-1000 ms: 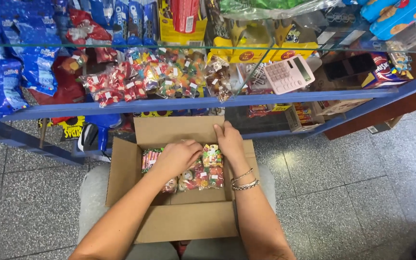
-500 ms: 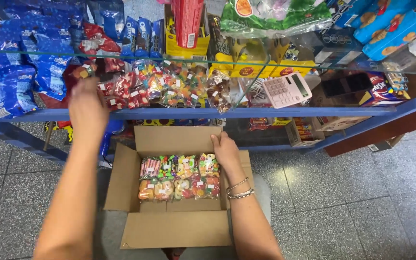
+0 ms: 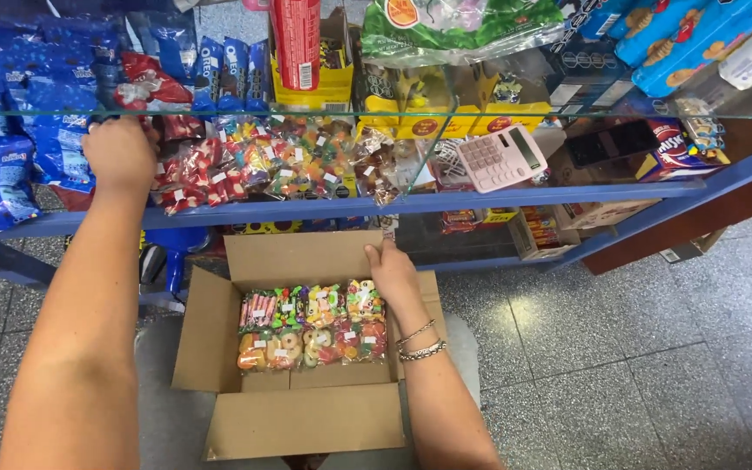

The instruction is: Packing individually wrapped candy packets from a display shelf into a cardboard box.

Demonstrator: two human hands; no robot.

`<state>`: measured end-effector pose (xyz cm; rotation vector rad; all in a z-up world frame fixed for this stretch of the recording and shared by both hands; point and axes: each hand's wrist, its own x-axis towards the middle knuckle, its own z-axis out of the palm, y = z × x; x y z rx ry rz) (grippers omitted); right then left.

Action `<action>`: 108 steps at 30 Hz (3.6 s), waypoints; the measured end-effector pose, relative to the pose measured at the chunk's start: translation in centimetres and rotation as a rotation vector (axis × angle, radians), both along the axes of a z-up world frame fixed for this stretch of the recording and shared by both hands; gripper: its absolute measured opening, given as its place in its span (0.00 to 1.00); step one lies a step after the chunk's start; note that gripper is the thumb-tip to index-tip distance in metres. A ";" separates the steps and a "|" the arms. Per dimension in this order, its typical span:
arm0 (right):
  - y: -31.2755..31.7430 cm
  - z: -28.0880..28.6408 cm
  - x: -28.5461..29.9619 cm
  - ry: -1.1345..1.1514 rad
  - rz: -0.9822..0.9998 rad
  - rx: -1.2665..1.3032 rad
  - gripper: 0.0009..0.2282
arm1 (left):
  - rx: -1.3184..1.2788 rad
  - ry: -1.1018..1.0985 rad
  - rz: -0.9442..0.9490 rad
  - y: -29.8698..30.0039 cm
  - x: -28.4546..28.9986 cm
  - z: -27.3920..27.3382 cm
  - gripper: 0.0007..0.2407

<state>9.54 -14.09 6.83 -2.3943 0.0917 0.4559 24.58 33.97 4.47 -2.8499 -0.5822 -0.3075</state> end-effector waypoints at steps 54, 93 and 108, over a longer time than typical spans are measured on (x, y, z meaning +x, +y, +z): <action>-0.2 -0.5 -0.6 -0.093 -0.009 -0.044 0.20 | -0.644 0.622 -0.559 -34.3 -26.3 1.7 0.10; -0.3 -1.9 -1.0 -0.237 -0.048 0.113 0.23 | -0.774 -0.030 -1.004 -28.4 -22.3 -3.7 0.07; 1.0 -2.8 -1.1 -0.272 -0.183 0.176 0.21 | -0.762 0.024 -1.061 -27.3 -23.2 0.3 0.08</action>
